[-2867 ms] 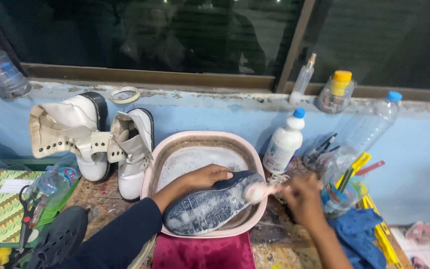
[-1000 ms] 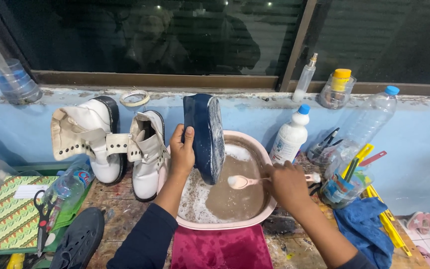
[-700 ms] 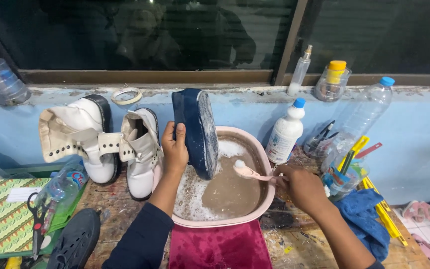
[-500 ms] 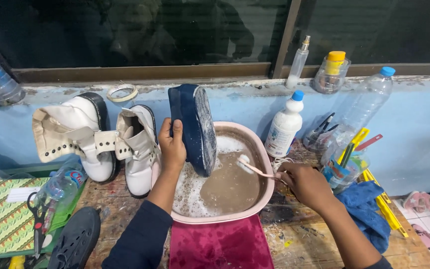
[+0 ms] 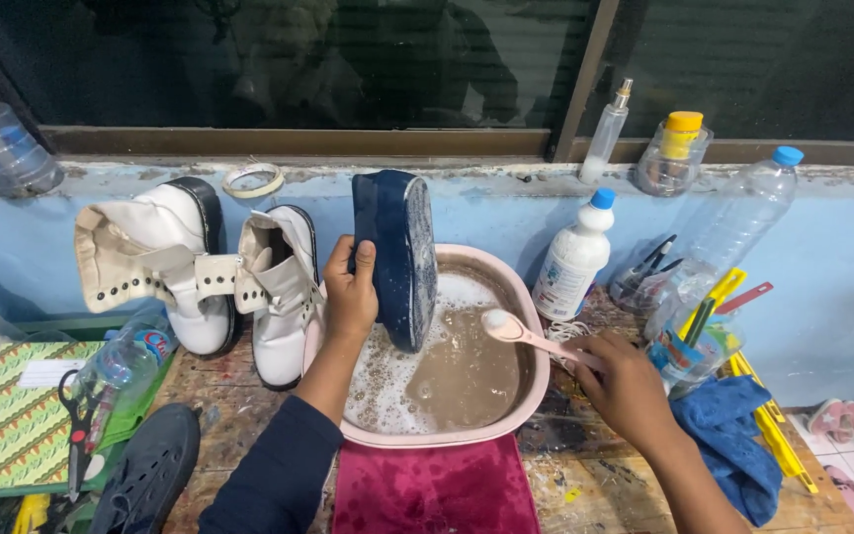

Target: The person scrubs a dark blue shoe with a brush in a basin of soapy water. They rinse the shoe and then scrub the sole with a green brush on a red cloth.

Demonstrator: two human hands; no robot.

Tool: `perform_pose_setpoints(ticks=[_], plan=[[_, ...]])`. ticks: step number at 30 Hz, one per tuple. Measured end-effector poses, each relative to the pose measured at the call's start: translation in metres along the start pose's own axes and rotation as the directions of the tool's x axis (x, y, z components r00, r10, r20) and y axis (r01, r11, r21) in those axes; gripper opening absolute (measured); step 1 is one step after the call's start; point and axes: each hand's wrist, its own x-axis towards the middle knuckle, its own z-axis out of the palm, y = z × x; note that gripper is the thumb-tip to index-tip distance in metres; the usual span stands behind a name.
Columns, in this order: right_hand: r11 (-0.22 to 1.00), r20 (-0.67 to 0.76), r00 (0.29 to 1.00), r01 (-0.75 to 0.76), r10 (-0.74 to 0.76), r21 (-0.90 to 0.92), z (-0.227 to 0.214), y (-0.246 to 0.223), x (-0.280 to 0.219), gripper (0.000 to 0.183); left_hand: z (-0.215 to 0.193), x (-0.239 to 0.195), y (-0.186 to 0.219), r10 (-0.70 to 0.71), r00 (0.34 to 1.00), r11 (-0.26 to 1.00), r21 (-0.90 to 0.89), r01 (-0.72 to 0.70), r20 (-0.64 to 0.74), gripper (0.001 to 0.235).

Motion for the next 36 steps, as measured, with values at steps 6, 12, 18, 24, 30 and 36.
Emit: perform_pose_setpoints(ticks=[6,12,18,24,30,36], plan=[[0.756,0.165,0.972,0.233,-0.166,-0.612,-0.006,-0.042,0.024,0.016,0.004,0.004,-0.024,0.133,0.990,0.989,-0.058,-0.136,-0.056,0.034],[0.586,0.278,0.894,0.442,-0.353,-0.679,0.034,-0.055,0.056,0.016,0.006,0.003,-0.022,0.118,0.992,0.993,-0.024,-0.119,-0.039,0.035],[0.706,0.426,0.890,0.408,-0.165,-0.579,0.021,-0.061,0.067,0.015,0.008,0.004,-0.030,0.119,0.993,0.992,-0.032,-0.120,-0.020,0.034],[0.834,0.494,0.864,0.338,-0.093,-0.435,-0.014,-0.077,0.071,0.018,0.006,0.004,-0.026,0.122,0.992,0.991,-0.048,-0.123,-0.027,0.035],[0.975,0.309,0.951,0.068,0.000,-0.210,-0.011,-0.072,0.078,0.026,0.006,0.005,-0.015,0.132,0.991,0.989,-0.059,-0.133,-0.025,0.035],[0.901,0.484,0.872,0.263,-0.069,-0.346,0.017,-0.079,0.071,0.032,0.003,0.005,-0.023,0.110,0.992,0.994,-0.016,-0.111,-0.056,0.036]])
